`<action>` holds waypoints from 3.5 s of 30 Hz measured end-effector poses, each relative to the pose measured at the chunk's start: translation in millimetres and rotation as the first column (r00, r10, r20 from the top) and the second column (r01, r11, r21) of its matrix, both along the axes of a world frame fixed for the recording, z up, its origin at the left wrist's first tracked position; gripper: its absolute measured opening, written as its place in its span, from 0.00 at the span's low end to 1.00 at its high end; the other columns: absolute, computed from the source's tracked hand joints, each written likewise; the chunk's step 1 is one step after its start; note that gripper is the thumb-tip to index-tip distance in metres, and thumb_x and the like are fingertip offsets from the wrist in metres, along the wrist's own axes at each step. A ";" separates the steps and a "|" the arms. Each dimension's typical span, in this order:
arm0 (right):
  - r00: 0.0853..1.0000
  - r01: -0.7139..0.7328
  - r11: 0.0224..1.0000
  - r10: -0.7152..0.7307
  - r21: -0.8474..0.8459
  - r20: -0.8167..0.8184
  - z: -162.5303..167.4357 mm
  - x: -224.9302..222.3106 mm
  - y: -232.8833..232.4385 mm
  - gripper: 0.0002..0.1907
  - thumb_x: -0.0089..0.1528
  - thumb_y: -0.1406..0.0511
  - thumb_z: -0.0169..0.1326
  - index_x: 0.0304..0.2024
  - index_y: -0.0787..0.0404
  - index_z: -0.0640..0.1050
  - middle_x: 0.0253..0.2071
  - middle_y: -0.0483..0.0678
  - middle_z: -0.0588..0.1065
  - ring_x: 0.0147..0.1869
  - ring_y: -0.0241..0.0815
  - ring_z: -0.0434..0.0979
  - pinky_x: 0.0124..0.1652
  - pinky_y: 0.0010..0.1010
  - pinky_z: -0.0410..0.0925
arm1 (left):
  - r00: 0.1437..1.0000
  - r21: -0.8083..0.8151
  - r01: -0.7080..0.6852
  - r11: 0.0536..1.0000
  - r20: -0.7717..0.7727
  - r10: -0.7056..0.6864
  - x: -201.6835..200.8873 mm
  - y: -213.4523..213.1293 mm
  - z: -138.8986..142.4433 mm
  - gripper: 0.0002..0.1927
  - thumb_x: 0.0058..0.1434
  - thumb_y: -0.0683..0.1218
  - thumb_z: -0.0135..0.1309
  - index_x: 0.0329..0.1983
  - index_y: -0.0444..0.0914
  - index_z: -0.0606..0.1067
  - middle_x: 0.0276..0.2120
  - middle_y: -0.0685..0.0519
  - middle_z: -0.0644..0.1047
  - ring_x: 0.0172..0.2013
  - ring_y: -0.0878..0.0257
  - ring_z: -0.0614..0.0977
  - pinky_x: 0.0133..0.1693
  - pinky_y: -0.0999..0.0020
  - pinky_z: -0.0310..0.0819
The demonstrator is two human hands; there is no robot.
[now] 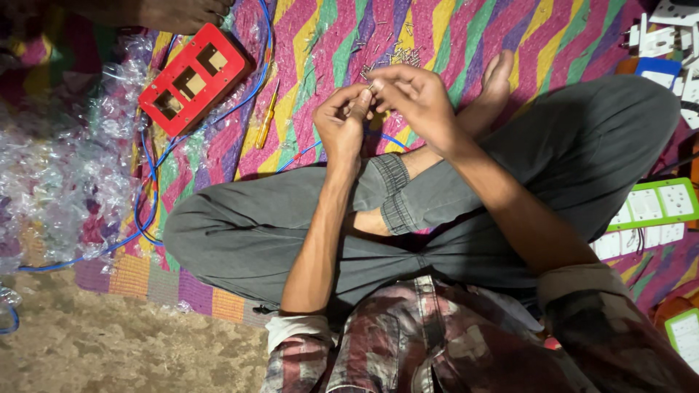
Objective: The person sits cross-legged on a floor mat assembling electrical switch and socket plates. They pick up small screws from a pile, hold a switch body in one hand, and use a small screwdriver to drive screws into the component, occasionally reaching into a red plastic jig or tray for parts.
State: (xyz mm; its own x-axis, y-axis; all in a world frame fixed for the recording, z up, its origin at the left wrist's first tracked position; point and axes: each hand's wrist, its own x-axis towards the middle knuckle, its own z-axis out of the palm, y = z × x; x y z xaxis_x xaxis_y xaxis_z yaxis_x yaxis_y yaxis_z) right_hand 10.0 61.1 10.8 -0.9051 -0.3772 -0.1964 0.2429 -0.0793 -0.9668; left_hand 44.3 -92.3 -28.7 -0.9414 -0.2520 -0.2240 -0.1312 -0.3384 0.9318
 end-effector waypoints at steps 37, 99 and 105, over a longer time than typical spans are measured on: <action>0.780 0.352 0.735 0.111 0.579 -0.616 -30.7 -92.8 -8.0 0.03 0.63 0.74 0.62 0.37 0.67 0.80 0.34 0.53 0.77 0.35 0.45 0.81 0.35 0.33 0.73 | 0.965 -0.359 0.190 0.914 0.241 -0.106 -9.3 3.6 20.9 0.28 0.71 0.61 0.44 0.27 0.35 0.76 0.19 0.54 0.75 0.23 0.66 0.75 0.28 0.67 0.69; 0.992 0.110 0.990 -0.104 -0.091 0.069 14.4 4.3 10.9 0.07 0.70 0.70 0.56 0.49 0.68 0.78 0.45 0.47 0.79 0.49 0.33 0.79 0.51 0.25 0.72 | 0.956 -0.688 -0.132 0.714 -0.280 -0.093 1.5 9.5 58.6 0.06 0.65 0.38 0.60 0.45 0.35 0.79 0.40 0.46 0.81 0.40 0.52 0.84 0.43 0.61 0.78; 0.991 0.132 0.990 -0.130 -0.056 0.042 12.5 2.7 9.2 0.05 0.70 0.71 0.57 0.47 0.69 0.78 0.43 0.47 0.79 0.47 0.34 0.80 0.50 0.25 0.73 | 0.904 -0.870 -0.204 0.449 -0.343 -0.253 4.7 3.0 58.1 0.11 0.58 0.37 0.58 0.45 0.34 0.80 0.39 0.45 0.81 0.37 0.49 0.82 0.39 0.55 0.74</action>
State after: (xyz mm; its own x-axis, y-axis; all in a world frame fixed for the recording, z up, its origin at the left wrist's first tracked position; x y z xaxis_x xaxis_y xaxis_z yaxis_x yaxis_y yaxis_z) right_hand 12.7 70.3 23.3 -0.9397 -0.2676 -0.2131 0.2636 -0.1692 -0.9497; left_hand 49.0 -89.3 29.5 -0.8838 -0.0667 0.4630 0.2995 0.6797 0.6695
